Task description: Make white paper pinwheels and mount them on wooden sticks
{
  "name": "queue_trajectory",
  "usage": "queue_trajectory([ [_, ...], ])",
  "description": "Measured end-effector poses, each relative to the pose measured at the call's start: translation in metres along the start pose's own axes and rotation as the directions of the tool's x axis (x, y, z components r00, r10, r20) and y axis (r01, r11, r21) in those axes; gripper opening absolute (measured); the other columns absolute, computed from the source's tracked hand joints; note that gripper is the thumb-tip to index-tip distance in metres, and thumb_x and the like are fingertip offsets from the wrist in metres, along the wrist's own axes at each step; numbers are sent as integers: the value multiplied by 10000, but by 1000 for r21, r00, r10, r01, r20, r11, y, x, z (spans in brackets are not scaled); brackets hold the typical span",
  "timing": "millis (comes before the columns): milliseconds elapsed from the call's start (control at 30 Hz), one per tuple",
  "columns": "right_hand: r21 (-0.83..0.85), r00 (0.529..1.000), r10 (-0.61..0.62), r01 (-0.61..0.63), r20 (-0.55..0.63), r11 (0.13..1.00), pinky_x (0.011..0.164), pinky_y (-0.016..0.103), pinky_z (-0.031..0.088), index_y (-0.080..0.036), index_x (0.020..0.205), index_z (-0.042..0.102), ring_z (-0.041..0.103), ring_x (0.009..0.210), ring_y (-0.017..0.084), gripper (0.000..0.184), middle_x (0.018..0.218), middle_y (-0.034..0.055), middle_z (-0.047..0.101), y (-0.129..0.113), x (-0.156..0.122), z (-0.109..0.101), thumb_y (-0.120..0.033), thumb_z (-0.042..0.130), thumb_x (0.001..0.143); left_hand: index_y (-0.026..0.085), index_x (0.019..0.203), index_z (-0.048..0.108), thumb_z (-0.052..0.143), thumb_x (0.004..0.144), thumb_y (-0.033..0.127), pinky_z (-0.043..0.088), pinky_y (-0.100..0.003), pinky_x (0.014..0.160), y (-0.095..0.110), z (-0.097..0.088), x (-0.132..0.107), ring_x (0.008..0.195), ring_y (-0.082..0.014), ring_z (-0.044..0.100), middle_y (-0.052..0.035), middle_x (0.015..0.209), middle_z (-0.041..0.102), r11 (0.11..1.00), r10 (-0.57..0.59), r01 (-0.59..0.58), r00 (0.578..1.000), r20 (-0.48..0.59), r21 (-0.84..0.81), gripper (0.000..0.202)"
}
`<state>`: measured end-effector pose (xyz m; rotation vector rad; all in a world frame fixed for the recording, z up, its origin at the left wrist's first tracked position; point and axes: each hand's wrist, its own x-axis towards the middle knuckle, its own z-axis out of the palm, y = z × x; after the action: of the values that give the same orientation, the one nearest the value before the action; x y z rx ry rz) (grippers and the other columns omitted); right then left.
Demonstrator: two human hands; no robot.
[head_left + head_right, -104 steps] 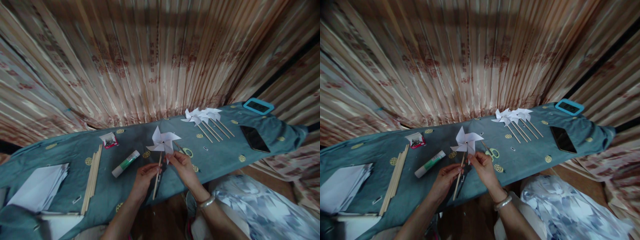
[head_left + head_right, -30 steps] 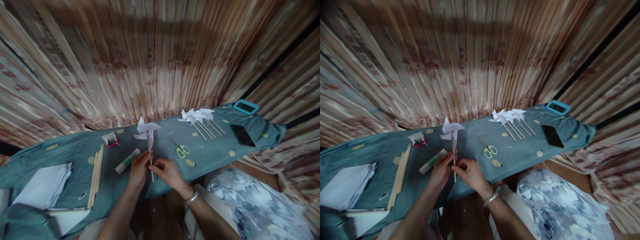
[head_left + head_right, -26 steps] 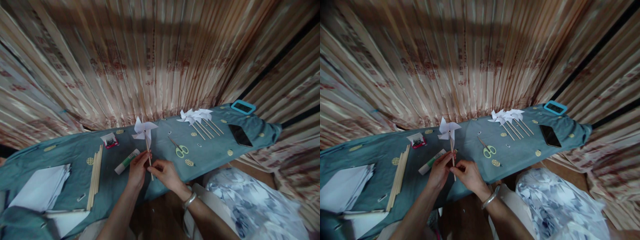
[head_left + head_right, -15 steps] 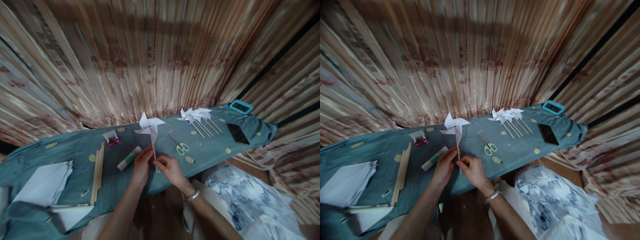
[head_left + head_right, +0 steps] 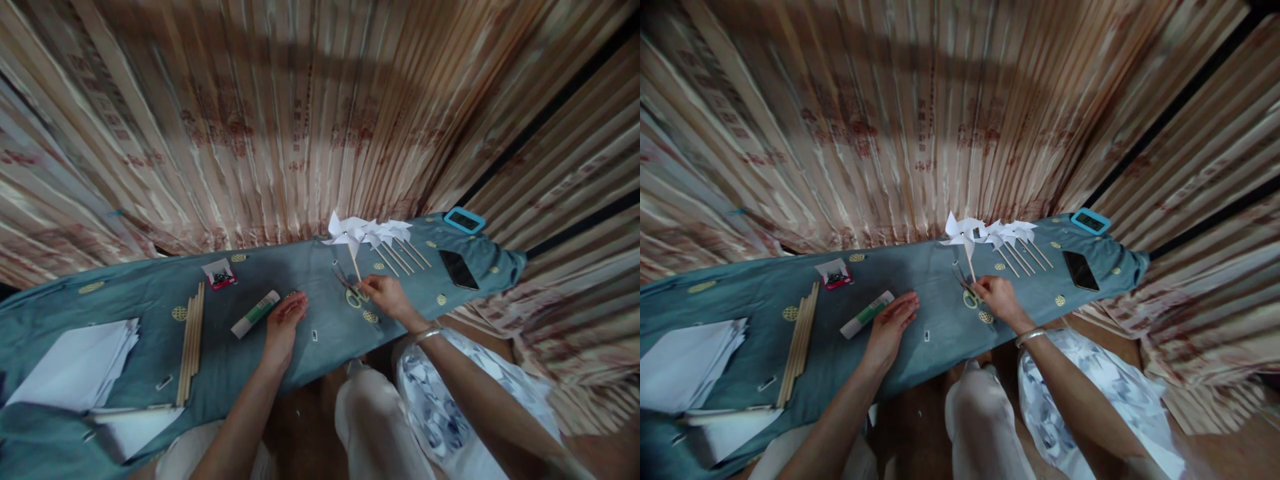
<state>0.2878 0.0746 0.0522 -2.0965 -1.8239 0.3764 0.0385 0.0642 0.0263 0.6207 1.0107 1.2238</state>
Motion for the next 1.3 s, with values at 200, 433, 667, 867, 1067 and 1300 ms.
queue_trajectory([
  [200, -207, 997, 79, -73, 22, 976, 606, 247, 362, -192, 745, 731, 665, 699, 173, 308, 720, 59, 732, 39, 31, -14, -347, 529, 919, 188, 831, 782, 911, 463, 387, 479, -268, 728, -1, 2, 0, 820, -176, 665, -74, 910, 757, 1000, -1, 1, 1000, 10, -7, 438],
  [433, -363, 987, 151, -121, 55, 924, 587, 244, 359, -179, 794, 757, 677, 733, 174, 304, 779, 81, 756, 63, 55, -14, -341, 534, 924, 182, 837, 781, 907, 467, 380, 482, -271, 731, -4, 1, 2, 842, -193, 673, -80, 886, 753, 1000, -9, 8, 1000, 18, 18, 438],
  [667, -430, 983, 164, -114, 81, 896, 596, 246, 370, -181, 859, 776, 695, 781, 185, 330, 844, 92, 772, 66, 69, -7, -377, 524, 943, 173, 861, 776, 889, 508, 377, 487, -286, 739, -7, 0, 3, 849, -206, 681, -91, 906, 753, 998, -10, 8, 1000, 28, 59, 422],
  [867, -456, 980, 176, -117, 90, 882, 628, 237, 391, -171, 936, 777, 695, 815, 180, 328, 905, 102, 775, 67, 77, -1, -373, 518, 951, 182, 865, 782, 882, 517, 365, 491, -279, 728, -6, 0, 2, 838, -201, 678, -87, 904, 757, 998, -9, 8, 1000, 23, 63, 405],
  [1067, -488, 980, 171, -99, 105, 867, 673, 244, 416, -167, 961, 768, 700, 860, 192, 319, 947, 113, 769, 69, 83, -2, -356, 511, 958, 184, 874, 782, 855, 553, 361, 495, -294, 760, -5, 0, 1, 862, -204, 673, -90, 955, 754, 997, 0, -1, 1000, 18, 83, 374],
  [1300, -543, 979, 164, -74, 119, 836, 749, 275, 445, -140, 991, 749, 703, 952, 233, 335, 1015, 165, 753, 70, 85, -5, -362, 498, 973, 183, 851, 783, 864, 530, 335, 491, -294, 759, -5, 1, 2, 849, -204, 673, -83, 908, 755, 999, -18, 17, 1000, 20, 45, 365],
])
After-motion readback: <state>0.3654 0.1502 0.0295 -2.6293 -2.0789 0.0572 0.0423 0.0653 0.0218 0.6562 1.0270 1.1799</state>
